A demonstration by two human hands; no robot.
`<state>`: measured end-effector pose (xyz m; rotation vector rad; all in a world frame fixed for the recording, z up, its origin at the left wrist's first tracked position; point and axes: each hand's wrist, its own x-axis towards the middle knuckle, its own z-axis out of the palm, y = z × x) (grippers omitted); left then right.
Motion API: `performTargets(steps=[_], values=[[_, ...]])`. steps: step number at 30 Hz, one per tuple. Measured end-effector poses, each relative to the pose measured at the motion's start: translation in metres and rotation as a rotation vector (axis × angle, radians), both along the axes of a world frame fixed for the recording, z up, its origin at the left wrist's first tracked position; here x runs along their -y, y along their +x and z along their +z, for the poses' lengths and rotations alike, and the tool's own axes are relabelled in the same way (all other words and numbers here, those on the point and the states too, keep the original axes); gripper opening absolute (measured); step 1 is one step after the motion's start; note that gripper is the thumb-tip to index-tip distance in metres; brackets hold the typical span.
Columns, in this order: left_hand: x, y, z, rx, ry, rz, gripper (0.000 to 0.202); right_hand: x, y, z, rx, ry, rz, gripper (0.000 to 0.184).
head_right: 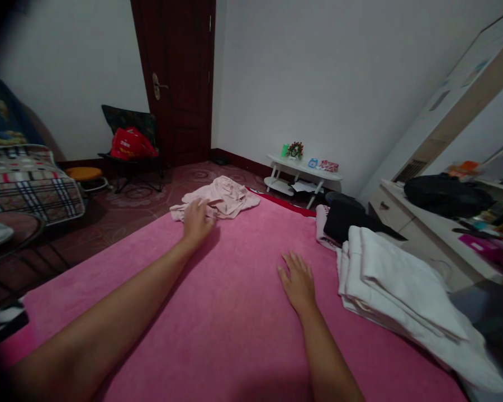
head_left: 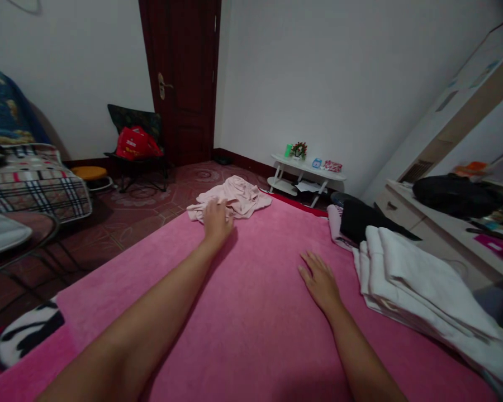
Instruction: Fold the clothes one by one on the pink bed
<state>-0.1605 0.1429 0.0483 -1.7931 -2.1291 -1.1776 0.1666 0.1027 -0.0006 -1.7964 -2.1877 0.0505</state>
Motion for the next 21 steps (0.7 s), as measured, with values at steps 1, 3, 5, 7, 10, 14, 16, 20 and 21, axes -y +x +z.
performTargets(steps=[1, 3, 5, 7, 10, 14, 16, 20, 21], values=[[-0.005, -0.019, -0.001, -0.018, -0.018, 0.116, 0.057, 0.0, 0.0, -0.001, -0.003, 0.008, 0.0, 0.052], [-0.01, -0.048, -0.005, -0.026, -0.112, 0.237, 0.06, -0.001, 0.0, -0.002, -0.007, 0.024, 0.004, 0.052], [-0.01, -0.063, -0.01, -0.028, -0.21, 0.257, 0.054, -0.002, 0.001, -0.003, -0.013, 0.034, 0.008, 0.052], [-0.009, -0.066, -0.011, -0.044, -0.267, 0.239, 0.045, -0.002, 0.003, -0.005, -0.026, 0.043, 0.012, 0.052], [-0.008, -0.055, -0.002, -0.047, -0.301, 0.206, 0.038, -0.002, 0.004, -0.006, -0.062, 0.071, 0.029, 0.049], [0.006, -0.009, 0.023, -0.001, -0.21, -0.01, 0.035, -0.002, 0.003, 0.0, -0.24, 0.104, 0.058, 0.046], [0.026, 0.031, 0.033, 0.021, -0.144, -0.253, 0.031, 0.0, 0.002, 0.006, -0.434, 0.127, 0.051, 0.046], [0.09, 0.119, 0.037, -0.002, -0.238, -0.893, 0.021, 0.007, 0.007, 0.016, -0.79, 0.115, -0.03, 0.055], [0.107, 0.136, 0.039, -0.039, -0.292, -1.107, 0.023, 0.009, 0.009, 0.018, -0.827, 0.104, -0.039, 0.058]])
